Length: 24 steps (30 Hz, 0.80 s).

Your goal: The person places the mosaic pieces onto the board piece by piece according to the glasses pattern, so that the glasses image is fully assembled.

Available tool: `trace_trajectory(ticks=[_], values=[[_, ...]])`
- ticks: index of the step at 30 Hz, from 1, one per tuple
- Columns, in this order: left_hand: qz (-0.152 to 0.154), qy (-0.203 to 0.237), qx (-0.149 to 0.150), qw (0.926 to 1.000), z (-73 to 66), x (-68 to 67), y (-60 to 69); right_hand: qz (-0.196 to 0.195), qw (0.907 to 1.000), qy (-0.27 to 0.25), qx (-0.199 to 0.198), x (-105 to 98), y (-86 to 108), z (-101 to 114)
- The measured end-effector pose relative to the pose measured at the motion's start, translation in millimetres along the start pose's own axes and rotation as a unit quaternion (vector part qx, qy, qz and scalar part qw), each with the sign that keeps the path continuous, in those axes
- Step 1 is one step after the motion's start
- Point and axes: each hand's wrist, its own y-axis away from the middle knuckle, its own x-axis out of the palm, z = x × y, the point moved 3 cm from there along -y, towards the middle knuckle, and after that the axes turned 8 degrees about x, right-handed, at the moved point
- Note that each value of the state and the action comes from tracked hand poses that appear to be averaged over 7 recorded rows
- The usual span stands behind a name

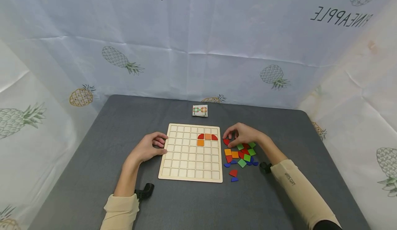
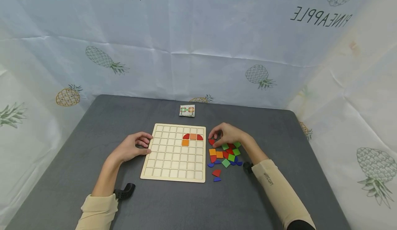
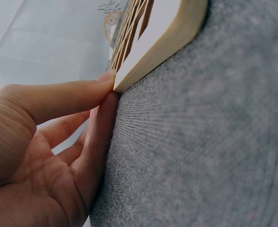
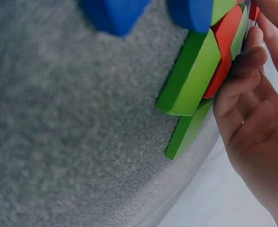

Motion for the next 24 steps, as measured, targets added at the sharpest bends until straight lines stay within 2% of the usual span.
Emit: trace_trajectory(ticks=[8, 16, 24], values=[[0.001, 0.000, 0.001, 1.0000, -0.3, -0.3, -0.1, -0.015, 0.9998, 0.006, -0.012, 0.6, 1.3, -1.4], [-0.002, 0.002, 0.003, 1.0000, 0.5, 0.6, -0.1, -0.029, 0.9992, -0.015, -0.023, 2.8, 2.2, -0.8], [-0.007, -0.001, 0.011, 0.9999, 2.0, 1.6, -0.6, -0.053, 0.9980, -0.017, -0.030, 12.6, -4.3, 19.0]])
